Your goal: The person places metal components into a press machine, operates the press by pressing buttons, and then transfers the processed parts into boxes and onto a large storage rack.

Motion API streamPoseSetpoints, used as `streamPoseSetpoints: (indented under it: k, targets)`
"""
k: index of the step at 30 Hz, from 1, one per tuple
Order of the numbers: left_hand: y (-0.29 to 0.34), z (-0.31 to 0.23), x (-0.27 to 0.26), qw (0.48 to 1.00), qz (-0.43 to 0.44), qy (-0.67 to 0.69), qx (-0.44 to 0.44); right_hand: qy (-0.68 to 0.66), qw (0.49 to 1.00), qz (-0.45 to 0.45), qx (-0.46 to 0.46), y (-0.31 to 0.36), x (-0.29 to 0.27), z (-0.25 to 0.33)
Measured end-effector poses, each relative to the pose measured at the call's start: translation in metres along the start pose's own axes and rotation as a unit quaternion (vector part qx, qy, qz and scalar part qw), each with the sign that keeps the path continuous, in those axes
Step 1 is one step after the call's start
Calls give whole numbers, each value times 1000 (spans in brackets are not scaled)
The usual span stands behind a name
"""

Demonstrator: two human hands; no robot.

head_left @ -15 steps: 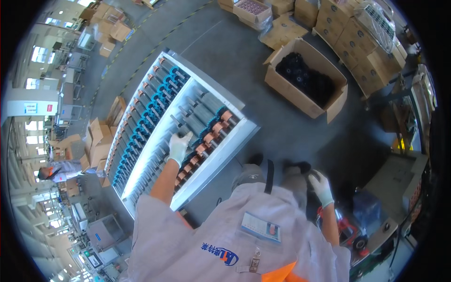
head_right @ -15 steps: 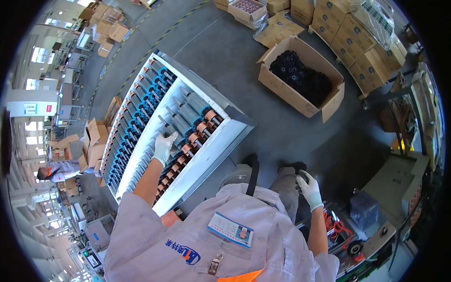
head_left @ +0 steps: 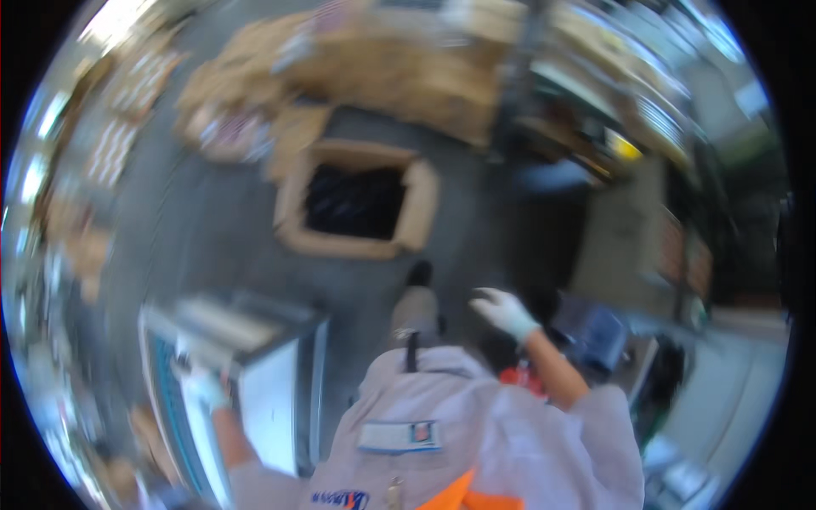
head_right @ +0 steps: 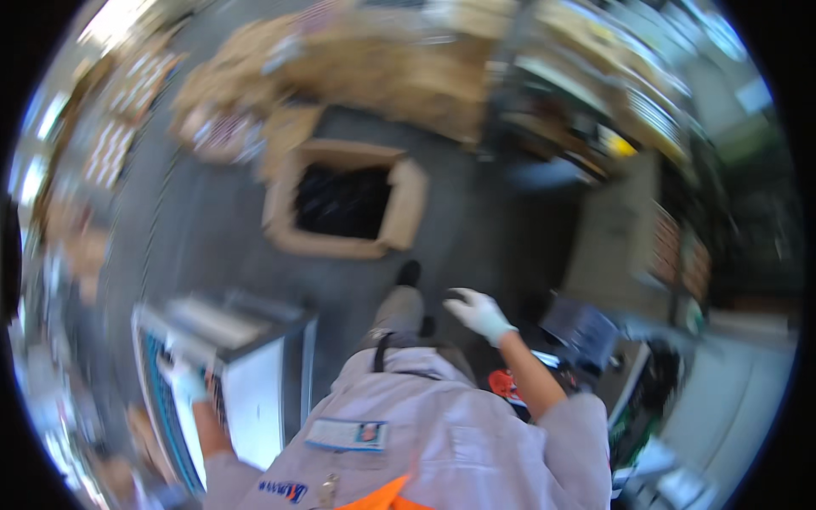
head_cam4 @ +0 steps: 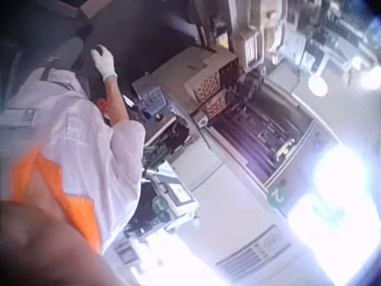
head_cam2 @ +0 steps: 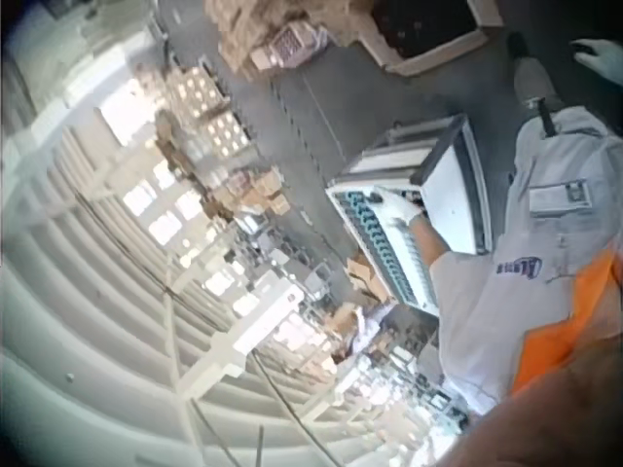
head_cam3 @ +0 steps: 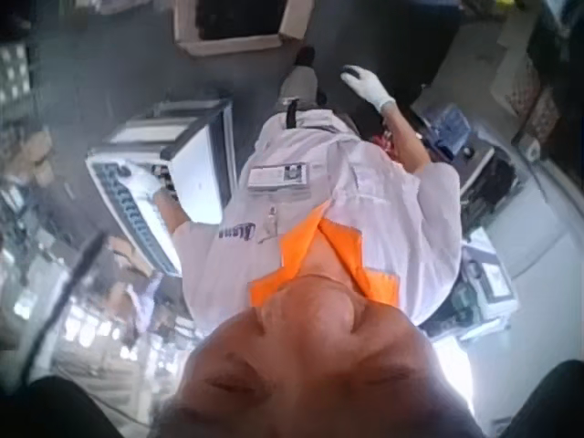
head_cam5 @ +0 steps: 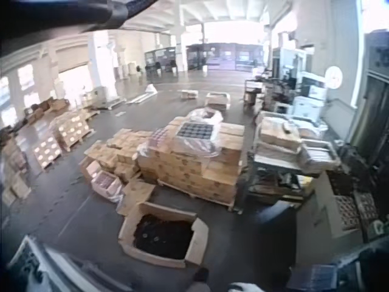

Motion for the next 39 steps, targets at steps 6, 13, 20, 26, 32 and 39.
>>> streamPoseSetpoints:
  k: [6,13,20,26,32,39]
  targets:
    - [47,-277,351,899,351,245,92,-48,998,16,37,-44,-73,-32]
    - [410,-707,530,447,809,258,281,-258,905,-258,219,27,-245,-113]
    - [679,-891,446,55,684,377,623,-430,701,-505,262,101,-298,-156]
    - [858,-909,421,14,521,400,754,-460,638,-555,270,111,-336,-195]
    - [944,-898,424,-157,446,297,830,-482,586,-578,301,128,-358,-228]
    - [957,-954,421,-204,620,173,738,-553,458,-641,270,171,-429,-248]
Point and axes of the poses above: each hand's wrist, its own y-axis away from the middle knuckle, its own x-axis out of the palm, z = x × y, the point moved 9 cm from there along -y, towards the middle knuckle, and after that the axes turned 13 degrees about x, right-handed, at the moved point
